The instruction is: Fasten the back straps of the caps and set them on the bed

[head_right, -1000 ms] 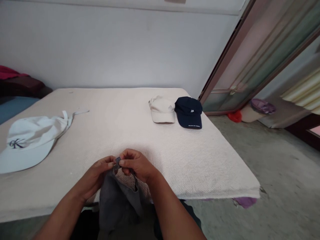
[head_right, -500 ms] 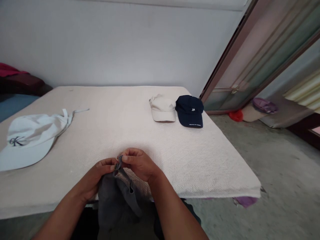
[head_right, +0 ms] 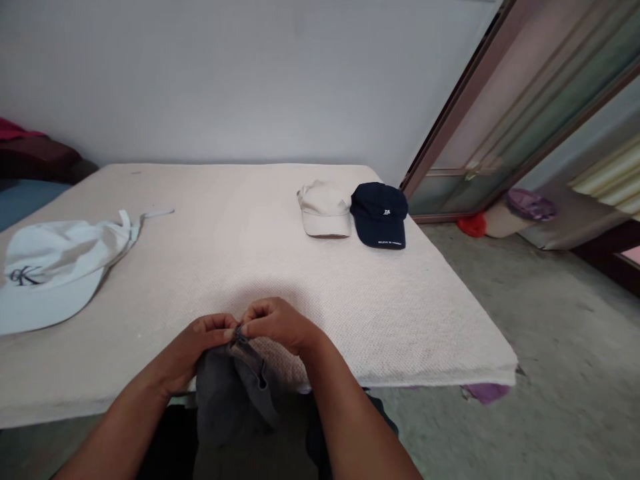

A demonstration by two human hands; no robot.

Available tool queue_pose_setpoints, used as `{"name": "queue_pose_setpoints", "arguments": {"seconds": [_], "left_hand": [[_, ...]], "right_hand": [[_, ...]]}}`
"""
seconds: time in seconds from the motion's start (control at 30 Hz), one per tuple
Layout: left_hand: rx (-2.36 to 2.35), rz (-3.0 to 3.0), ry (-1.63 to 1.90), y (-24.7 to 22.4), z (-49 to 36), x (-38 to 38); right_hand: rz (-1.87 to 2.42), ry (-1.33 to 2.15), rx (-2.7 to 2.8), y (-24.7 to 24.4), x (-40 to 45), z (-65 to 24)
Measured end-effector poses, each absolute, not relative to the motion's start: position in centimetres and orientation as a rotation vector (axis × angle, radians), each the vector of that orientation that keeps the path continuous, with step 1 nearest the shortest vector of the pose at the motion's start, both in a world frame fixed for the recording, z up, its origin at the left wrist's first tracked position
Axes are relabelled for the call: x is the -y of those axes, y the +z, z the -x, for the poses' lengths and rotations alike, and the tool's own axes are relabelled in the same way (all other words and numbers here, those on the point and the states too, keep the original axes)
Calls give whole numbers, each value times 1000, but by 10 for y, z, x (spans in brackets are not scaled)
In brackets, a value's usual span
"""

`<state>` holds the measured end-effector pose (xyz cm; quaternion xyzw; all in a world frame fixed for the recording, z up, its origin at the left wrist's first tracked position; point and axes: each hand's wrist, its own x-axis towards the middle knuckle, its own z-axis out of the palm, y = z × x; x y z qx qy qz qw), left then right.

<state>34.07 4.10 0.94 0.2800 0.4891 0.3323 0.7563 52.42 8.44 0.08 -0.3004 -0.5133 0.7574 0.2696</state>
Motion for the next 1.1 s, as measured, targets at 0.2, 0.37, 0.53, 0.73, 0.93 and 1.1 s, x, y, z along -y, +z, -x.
{"name": "queue_pose_setpoints", "arguments": {"seconds": [0.2,0.37,0.53,0.73,0.93,1.1], "left_hand": [[-1089,-622,708,10,-343,-40],[-1093,-640,693,9,-344,-42],[-1072,-580,719,9,-346,-42],[-938,-536,738,9,-344,-41],[-885,-501,745,6,-343,-41],[-882,-513,744,8,-346,-42]], "right_hand": [[843,2012,1472,-2,-84,-526],[874,1997,1458,-1,-84,-525],[806,1989,1286,3,-86,-525],[652,2161,1070,7,-83,-523],[554,2198,960,4,-81,-521],[537,2189,924,4,-81,-521]]}}
